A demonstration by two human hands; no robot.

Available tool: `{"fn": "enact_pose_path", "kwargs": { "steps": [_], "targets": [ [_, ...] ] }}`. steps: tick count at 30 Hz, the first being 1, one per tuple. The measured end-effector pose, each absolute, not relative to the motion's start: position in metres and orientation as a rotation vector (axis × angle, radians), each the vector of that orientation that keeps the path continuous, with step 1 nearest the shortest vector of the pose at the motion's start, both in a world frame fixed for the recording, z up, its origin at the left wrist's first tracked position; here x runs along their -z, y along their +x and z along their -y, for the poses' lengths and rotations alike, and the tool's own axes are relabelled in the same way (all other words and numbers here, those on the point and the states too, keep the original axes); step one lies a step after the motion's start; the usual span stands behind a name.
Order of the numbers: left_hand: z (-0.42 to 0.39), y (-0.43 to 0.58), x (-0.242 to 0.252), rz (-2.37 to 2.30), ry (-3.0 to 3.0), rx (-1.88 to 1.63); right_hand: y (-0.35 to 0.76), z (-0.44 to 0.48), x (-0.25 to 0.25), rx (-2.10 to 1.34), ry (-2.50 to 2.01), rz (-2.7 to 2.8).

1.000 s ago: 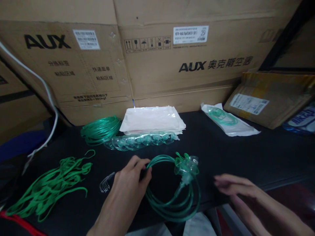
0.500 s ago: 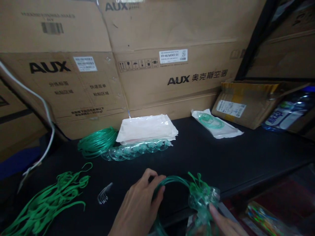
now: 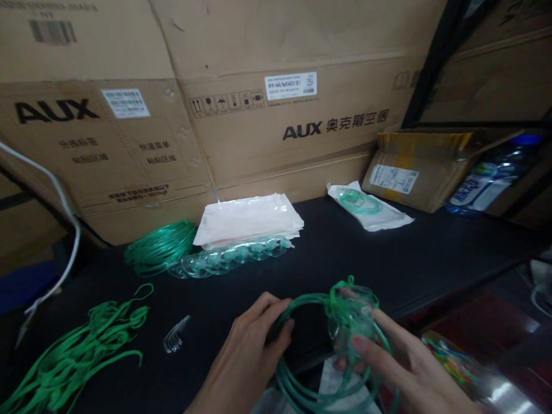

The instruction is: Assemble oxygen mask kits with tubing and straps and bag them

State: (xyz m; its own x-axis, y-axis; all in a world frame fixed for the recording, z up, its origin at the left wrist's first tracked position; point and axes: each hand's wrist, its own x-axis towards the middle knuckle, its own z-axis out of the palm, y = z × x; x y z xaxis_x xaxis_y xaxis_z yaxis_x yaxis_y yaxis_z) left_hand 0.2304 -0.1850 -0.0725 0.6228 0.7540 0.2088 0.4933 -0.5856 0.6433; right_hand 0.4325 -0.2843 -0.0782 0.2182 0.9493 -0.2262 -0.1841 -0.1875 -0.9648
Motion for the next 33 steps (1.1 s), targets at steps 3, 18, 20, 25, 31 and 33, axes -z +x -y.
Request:
{"fn": "enact_pose_path", "kwargs": {
  "steps": [3, 18, 20, 25, 31, 33],
  "targets": [
    [0.184, 0.229, 0.074, -1.012, 2.313, -0.699, 0.431, 0.268, 0.071, -1.296, -1.241, 0.675],
    [0.174, 0.229, 0.086, -1.096, 2.395, -0.729, 0.451, 0.212, 0.059, -1.275, -1.203, 1.031],
    [0.171, 0.230, 0.087, -1.099, 2.403, -0.676, 0.451, 0.211, 0.063, -1.238, -1.218, 0.991],
    [0.163, 0.244, 0.076, -1.134, 2.409, -0.467, 0.453, 0.210, 0.075, -1.123, -1.282, 0.679],
    [0.145, 0.266, 0.016, -1.197, 2.595, -0.410, 0.468, 0.198, 0.079, -1.322, -0.877, 0.603],
    [0.127, 0.278, -0.006, -1.358, 2.642, -0.463, 0.472, 0.195, 0.079, -1.332, -0.852, 0.579]
  ]
}}
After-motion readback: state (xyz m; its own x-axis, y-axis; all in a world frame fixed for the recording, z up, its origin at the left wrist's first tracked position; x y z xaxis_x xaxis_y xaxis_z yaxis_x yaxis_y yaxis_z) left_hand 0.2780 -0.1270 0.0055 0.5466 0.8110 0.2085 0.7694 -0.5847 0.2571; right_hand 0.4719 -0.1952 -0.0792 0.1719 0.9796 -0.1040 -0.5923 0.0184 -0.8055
